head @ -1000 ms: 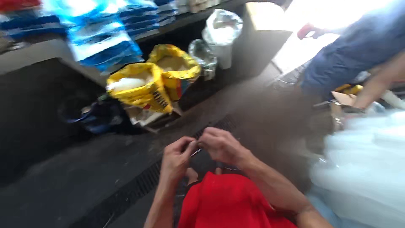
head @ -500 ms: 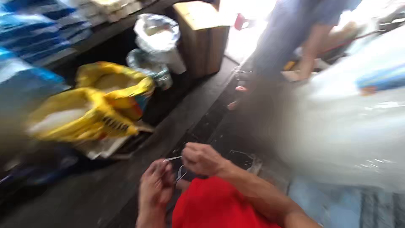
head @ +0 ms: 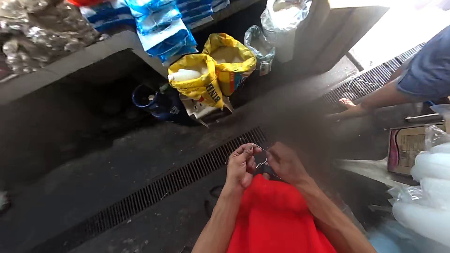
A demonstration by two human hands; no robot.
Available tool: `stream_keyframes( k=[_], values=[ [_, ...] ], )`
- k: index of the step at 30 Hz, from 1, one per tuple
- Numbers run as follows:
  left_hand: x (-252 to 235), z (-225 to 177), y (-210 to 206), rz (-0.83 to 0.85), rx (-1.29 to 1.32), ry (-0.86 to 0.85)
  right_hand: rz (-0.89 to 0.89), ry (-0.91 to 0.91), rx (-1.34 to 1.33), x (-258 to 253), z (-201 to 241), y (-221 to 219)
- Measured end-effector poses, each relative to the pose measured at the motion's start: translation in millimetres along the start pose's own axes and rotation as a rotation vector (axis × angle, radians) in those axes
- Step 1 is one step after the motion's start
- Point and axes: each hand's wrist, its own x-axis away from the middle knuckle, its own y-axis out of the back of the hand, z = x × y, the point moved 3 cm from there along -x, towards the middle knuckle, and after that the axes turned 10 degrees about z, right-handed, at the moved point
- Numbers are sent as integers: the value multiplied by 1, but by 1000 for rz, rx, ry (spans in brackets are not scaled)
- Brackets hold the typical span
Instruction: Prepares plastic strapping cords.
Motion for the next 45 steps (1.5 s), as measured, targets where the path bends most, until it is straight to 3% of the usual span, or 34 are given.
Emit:
stream_keyframes(
  k=[2, 8, 14, 18, 21, 23, 29, 32, 38, 45],
  values=[
    [-2, 1, 6, -53, -148, -81, 48, 30, 40, 1, 4, -6],
    [6, 17, 12, -32, -1117, -453, 131, 23, -109, 3, 10, -7],
    [6, 4, 1, 217, -1506, -249, 257, -211, -361, 4, -3, -1],
    [3, -2, 0, 390, -1656, -152, 313, -251, -461, 9, -12, -7],
    [-3, -1, 7, 487, -1594, -156, 336, -254, -527, 11, -15, -8],
    [-6, 3, 14, 490, -1421, -158, 343, -256, -562, 13, -16, -8],
    [-5, 18, 24, 393, -425, -41, 211, -99, -538, 14, -9, 4],
    [-2, 26, 19, 370, -172, -24, 173, -32, -485, 16, -6, 4],
    [-1, 17, 13, 325, -362, -71, 69, 100, -297, 12, 4, 4],
    [-1, 2, 7, 249, -681, -87, 62, 110, -205, 5, 6, 11]
  ],
)
